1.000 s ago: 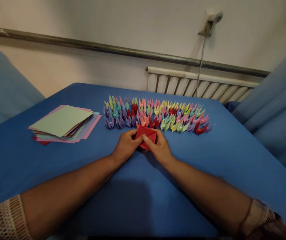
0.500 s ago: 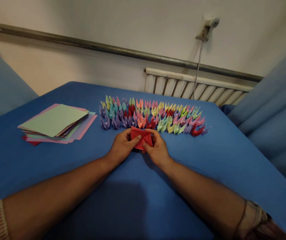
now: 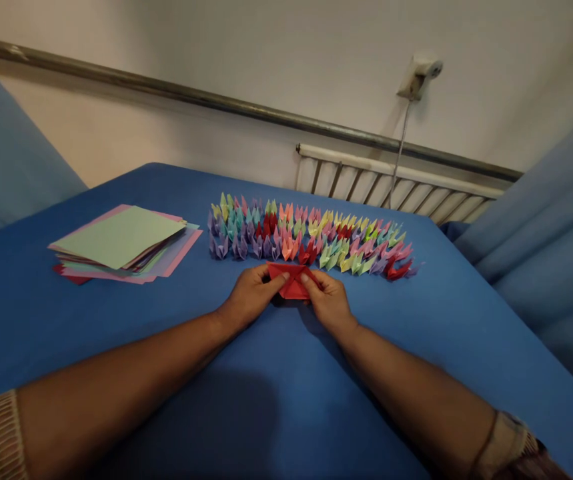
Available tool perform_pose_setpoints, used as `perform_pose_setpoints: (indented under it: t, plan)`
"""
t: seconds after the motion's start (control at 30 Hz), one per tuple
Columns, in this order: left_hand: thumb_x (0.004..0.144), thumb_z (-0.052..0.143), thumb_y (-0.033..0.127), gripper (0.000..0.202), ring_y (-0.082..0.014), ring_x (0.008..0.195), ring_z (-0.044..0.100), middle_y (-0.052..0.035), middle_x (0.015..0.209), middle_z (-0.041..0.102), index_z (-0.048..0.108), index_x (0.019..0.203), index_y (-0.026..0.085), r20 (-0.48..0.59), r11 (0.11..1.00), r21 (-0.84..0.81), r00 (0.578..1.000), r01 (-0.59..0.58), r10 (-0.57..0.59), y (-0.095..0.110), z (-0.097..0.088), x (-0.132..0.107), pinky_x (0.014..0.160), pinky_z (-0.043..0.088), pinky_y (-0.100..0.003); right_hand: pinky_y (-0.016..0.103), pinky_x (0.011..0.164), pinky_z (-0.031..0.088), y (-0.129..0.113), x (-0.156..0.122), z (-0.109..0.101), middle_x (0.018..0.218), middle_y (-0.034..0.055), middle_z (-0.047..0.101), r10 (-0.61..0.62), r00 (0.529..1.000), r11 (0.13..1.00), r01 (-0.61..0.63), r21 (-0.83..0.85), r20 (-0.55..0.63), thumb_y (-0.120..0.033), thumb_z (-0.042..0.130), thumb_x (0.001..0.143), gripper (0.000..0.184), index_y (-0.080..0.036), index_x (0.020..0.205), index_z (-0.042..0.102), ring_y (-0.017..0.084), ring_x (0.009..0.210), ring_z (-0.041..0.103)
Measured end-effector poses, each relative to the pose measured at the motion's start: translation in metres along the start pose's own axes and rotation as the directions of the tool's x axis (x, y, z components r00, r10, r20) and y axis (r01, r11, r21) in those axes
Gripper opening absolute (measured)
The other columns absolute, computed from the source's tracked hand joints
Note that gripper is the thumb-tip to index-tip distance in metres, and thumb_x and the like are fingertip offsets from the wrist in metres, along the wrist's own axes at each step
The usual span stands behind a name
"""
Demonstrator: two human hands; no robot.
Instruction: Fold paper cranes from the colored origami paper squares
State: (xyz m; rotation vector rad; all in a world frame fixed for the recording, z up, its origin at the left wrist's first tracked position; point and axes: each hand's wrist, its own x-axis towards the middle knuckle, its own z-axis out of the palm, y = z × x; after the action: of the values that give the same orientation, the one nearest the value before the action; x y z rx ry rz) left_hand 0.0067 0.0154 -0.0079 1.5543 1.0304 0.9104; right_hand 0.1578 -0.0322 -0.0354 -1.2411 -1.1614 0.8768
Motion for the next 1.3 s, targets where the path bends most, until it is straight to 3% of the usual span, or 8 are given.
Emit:
perform_pose_setpoints:
  t: [0.23,0.4,0.8,0.9,1.03,1.3]
  plan:
    - [0.068,0.072,0.028,0.037,-0.0200,0.086,0.069,-0.0048,0.100,0.073,0.066,0.103,0.018,-0.023,0.998,-0.044,0.999,-0.049,0.048,-0.0001,-0.0012,0.0006,0.080,0.055,-0.034,0.023,0.049,0.033,0.0076,-0.0012,-0.0011,0.056,-0.0055,0.045,-0.017,1.000,0.989,0.018,-0.146,0.007,-0.041,0.057,0.082,0.026,-0.019,0.068,0.059,0.010,0.052,0.039]
    - [0.067,0.071,0.030,0.015,-0.0255,0.102,0.065,-0.0101,0.117,0.068,0.066,0.072,0.017,-0.016,0.978,0.150,0.989,-0.143,0.147,0.0020,-0.0041,0.0012,0.094,0.049,-0.040,0.023,0.052,0.032,0.0056,-0.0043,-0.0021,0.059,-0.0052,0.049,-0.076,0.996,0.962,0.085,-0.260,0.044,-0.036,0.055,0.084,0.021,-0.020,0.071,0.059,0.011,0.056,0.041]
    - [0.066,0.068,0.029,0.015,-0.0241,0.096,0.067,-0.0090,0.106,0.071,0.059,0.070,0.017,-0.039,0.995,0.067,0.996,-0.075,0.077,0.0047,-0.0052,0.0019,0.087,0.052,-0.039,0.024,0.054,0.037,-0.0004,-0.0061,-0.0025,0.060,-0.0036,0.056,-0.054,0.998,0.953,0.061,-0.297,0.033,-0.033,0.054,0.083,0.019,-0.019,0.074,0.063,0.012,0.055,0.049]
    - [0.066,0.070,0.030,0.017,-0.0238,0.097,0.067,-0.0071,0.103,0.072,0.064,0.076,0.018,-0.008,0.993,0.061,0.995,-0.103,0.104,0.0036,-0.0048,0.0023,0.091,0.050,-0.040,0.025,0.059,0.043,0.0002,-0.0071,-0.0024,0.072,-0.0012,0.065,-0.071,0.997,0.956,0.079,-0.283,0.039,-0.030,0.055,0.083,0.016,-0.019,0.089,0.065,0.014,0.062,0.057]
    - [0.069,0.070,0.034,0.018,-0.0223,0.091,0.068,-0.0053,0.096,0.073,0.069,0.079,0.019,0.018,0.994,0.068,0.996,-0.090,0.089,-0.0002,-0.0048,0.0032,0.089,0.051,-0.038,0.026,0.060,0.045,0.0018,-0.0080,-0.0024,0.074,-0.0016,0.066,-0.100,0.993,0.958,0.112,-0.263,0.056,-0.025,0.053,0.084,0.031,-0.022,0.112,0.064,0.014,0.062,0.058]
    - [0.067,0.072,0.032,0.018,-0.0207,0.085,0.068,-0.0064,0.097,0.074,0.068,0.075,0.016,-0.036,1.000,-0.007,0.999,-0.017,0.017,0.0000,-0.0059,0.0041,0.084,0.053,-0.037,0.029,0.073,0.051,0.0045,-0.0061,-0.0033,0.092,0.0021,0.072,-0.103,0.994,0.975,0.111,-0.193,0.048,-0.023,0.051,0.084,0.030,-0.022,0.108,0.069,0.017,0.079,0.065]
